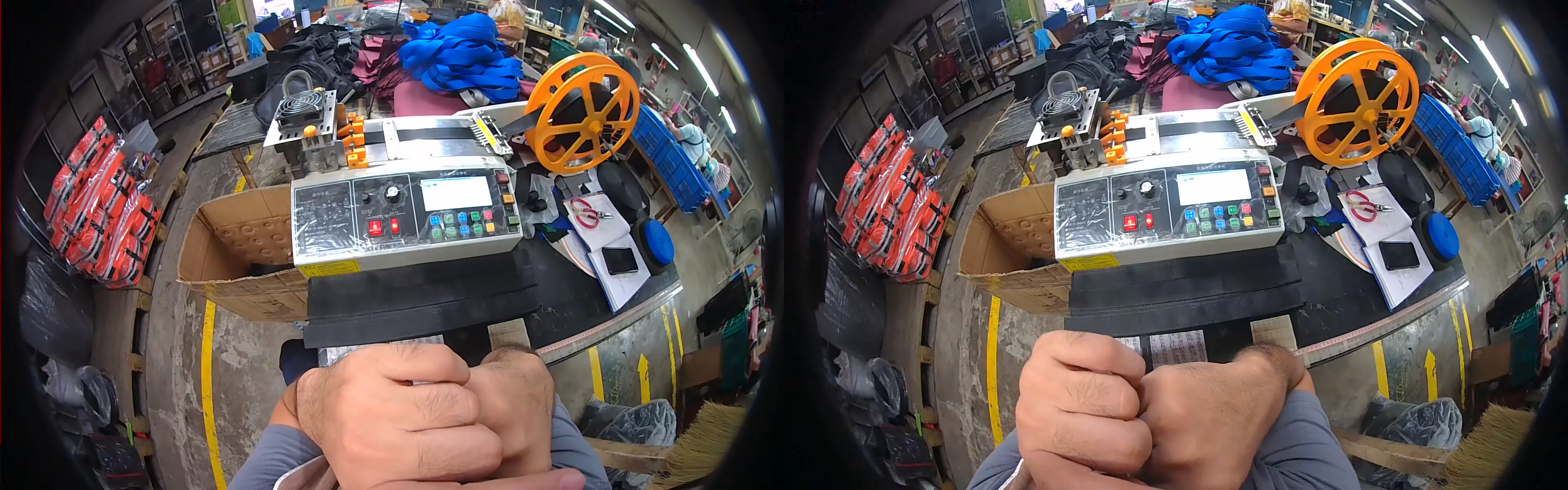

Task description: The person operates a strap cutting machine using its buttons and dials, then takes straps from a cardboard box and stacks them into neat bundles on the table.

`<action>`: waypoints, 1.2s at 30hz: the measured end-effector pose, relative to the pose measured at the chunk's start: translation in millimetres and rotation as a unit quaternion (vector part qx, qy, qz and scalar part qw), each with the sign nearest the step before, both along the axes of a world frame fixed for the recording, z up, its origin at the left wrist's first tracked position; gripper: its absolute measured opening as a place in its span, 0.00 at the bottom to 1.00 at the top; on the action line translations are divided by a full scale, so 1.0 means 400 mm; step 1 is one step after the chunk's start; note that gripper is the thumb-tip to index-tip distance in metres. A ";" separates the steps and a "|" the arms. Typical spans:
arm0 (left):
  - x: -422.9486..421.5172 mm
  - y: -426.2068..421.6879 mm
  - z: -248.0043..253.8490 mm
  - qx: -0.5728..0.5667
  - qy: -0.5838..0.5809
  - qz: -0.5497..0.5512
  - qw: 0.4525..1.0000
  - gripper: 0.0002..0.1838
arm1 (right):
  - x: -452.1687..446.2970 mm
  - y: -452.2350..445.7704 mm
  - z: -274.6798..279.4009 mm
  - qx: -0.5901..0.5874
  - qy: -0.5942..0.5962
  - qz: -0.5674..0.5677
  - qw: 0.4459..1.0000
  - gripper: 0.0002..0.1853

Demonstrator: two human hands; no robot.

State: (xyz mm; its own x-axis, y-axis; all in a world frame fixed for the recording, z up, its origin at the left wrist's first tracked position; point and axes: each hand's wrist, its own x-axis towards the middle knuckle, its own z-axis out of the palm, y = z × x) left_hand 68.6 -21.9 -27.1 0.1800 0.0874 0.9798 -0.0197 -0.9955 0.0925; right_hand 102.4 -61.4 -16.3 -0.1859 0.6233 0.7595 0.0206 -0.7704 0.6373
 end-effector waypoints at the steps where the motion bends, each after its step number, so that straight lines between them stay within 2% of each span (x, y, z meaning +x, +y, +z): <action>1: 0.003 0.002 0.000 0.002 -0.004 0.000 1.000 0.16 | -0.001 0.001 0.001 0.003 0.003 0.005 1.000 0.24; 8: 0.016 0.005 0.001 0.024 -0.028 -0.002 0.999 0.12 | 0.000 0.029 -0.008 0.059 0.021 0.040 0.997 0.16; 12: 0.024 0.011 0.000 0.040 -0.043 -0.001 0.998 0.10 | 0.012 0.054 -0.012 0.152 0.021 0.083 0.985 0.13; 13: 0.026 0.012 0.000 0.044 -0.049 -0.001 0.998 0.10 | 0.019 0.058 -0.013 0.214 0.004 0.064 0.975 0.13; 15: 0.030 0.014 0.001 0.053 -0.058 -0.001 0.997 0.10 | 0.070 0.059 -0.019 0.354 -0.092 -0.117 0.923 0.13; 16: 0.031 0.015 0.003 0.059 -0.064 0.002 0.996 0.10 | 0.120 0.064 -0.035 0.470 -0.156 -0.302 0.814 0.11; 17: 0.033 0.017 0.009 0.072 -0.069 0.003 0.995 0.10 | 0.176 0.068 -0.059 0.555 -0.211 -0.466 0.655 0.11; 18: 0.033 0.022 0.014 0.082 -0.074 0.004 0.994 0.10 | 0.230 0.071 -0.085 0.606 -0.255 -0.601 0.455 0.11; 19: 0.034 0.024 0.018 0.091 -0.083 0.006 0.992 0.10 | 0.265 0.076 -0.100 0.619 -0.283 -0.697 0.224 0.13; 21: 0.037 0.021 0.029 0.093 -0.095 0.012 0.991 0.10 | 0.285 0.066 -0.137 0.610 -0.317 -0.725 -0.039 0.17; 23: 0.040 -0.005 -0.010 0.031 -0.089 0.011 0.995 0.09 | 0.284 0.032 -0.163 0.626 -0.361 -0.686 -0.085 0.20; 24: 0.039 -0.027 -0.075 -0.014 -0.072 0.004 0.997 0.12 | 0.282 0.016 -0.171 0.628 -0.381 -0.669 -0.113 0.22; 25: 0.034 -0.034 -0.084 -0.046 -0.051 0.000 0.998 0.15 | 0.273 0.004 -0.171 0.618 -0.399 -0.661 -0.152 0.22; 27: 0.013 -0.045 -0.059 -0.096 -0.006 -0.003 0.995 0.21 | 0.272 0.013 -0.153 0.590 -0.394 -0.690 -0.143 0.23; 28: 0.009 -0.042 -0.048 -0.102 0.003 -0.007 0.995 0.22 | 0.273 0.047 -0.118 0.572 -0.372 -0.725 -0.096 0.23; 30: 0.005 -0.035 -0.036 -0.102 0.005 -0.018 0.995 0.22 | 0.275 0.064 -0.104 0.566 -0.343 -0.747 -0.054 0.23; 33: 0.031 -0.024 -0.075 -0.056 -0.037 -0.035 0.997 0.21 | 0.285 0.048 -0.130 0.622 -0.369 -0.687 -0.065 0.23; 36: 0.012 -0.034 -0.070 -0.090 -0.013 -0.037 0.995 0.18 | 0.300 0.021 -0.151 0.675 -0.447 -0.582 -0.070 0.22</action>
State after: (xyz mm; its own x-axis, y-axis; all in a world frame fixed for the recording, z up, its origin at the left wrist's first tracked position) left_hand 73.4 -35.6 -55.1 0.1669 0.2496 0.9539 -0.0964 -0.9587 0.2677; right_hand 222.2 -53.0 -76.9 -0.9625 0.1966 0.1867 0.0652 0.8363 -0.5444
